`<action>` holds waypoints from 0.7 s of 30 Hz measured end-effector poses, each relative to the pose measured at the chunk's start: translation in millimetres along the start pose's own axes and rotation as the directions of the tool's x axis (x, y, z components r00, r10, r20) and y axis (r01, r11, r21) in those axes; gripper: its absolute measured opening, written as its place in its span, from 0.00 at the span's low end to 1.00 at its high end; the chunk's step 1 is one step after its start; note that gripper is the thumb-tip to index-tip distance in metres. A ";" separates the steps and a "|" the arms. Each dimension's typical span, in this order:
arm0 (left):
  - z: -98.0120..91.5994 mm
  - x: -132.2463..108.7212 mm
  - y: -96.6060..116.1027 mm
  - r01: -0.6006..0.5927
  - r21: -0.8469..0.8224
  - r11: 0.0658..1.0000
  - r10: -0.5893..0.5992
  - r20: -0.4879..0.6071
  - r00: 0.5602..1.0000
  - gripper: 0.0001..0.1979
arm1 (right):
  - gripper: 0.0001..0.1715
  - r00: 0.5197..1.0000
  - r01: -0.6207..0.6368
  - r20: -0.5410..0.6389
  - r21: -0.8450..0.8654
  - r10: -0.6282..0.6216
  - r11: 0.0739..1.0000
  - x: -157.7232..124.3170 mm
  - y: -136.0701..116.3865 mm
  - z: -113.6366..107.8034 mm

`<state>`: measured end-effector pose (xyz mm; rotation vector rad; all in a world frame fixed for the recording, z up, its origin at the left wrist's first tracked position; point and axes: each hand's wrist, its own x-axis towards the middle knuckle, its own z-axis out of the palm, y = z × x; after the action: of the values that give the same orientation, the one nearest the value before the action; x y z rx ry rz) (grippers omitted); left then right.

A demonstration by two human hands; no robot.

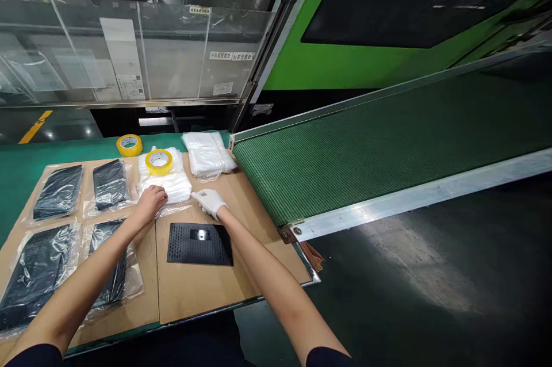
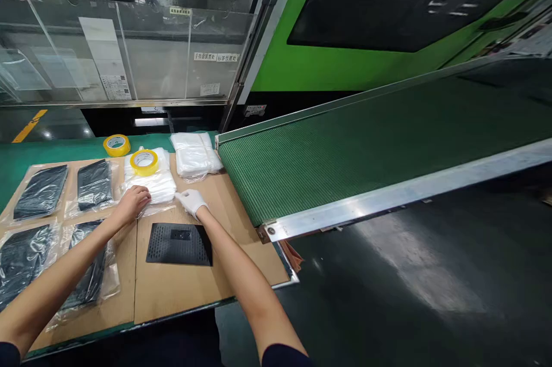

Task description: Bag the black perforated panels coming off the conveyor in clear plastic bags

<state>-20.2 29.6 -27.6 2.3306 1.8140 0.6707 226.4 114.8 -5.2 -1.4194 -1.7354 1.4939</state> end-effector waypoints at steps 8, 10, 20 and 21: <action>-3.8 -3.1 10.9 -0.018 -0.074 0.997 0.014 -0.064 0.998 0.12 | 0.22 0.944 -0.282 0.231 0.186 0.237 0.941 -7.8 -10.8 23.4; -8.0 -8.5 22.6 -0.054 -0.089 0.995 0.049 -0.061 0.997 0.21 | 0.20 0.933 -0.305 0.274 0.267 0.232 0.914 -8.2 -18.8 22.2; -32.2 8.0 41.9 0.319 -0.495 0.808 -0.370 -0.004 0.929 0.13 | 0.25 0.979 -0.177 0.178 0.480 0.102 0.859 -8.9 -35.4 38.9; -34.0 11.8 39.9 0.343 -0.519 0.783 -0.395 0.012 0.919 0.13 | 0.26 0.982 -0.155 0.164 0.460 0.088 0.874 -10.2 -33.5 44.4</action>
<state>3.9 23.6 20.0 1.5667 1.7728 1.0599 179.5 89.5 14.0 -1.2032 -1.2407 1.9595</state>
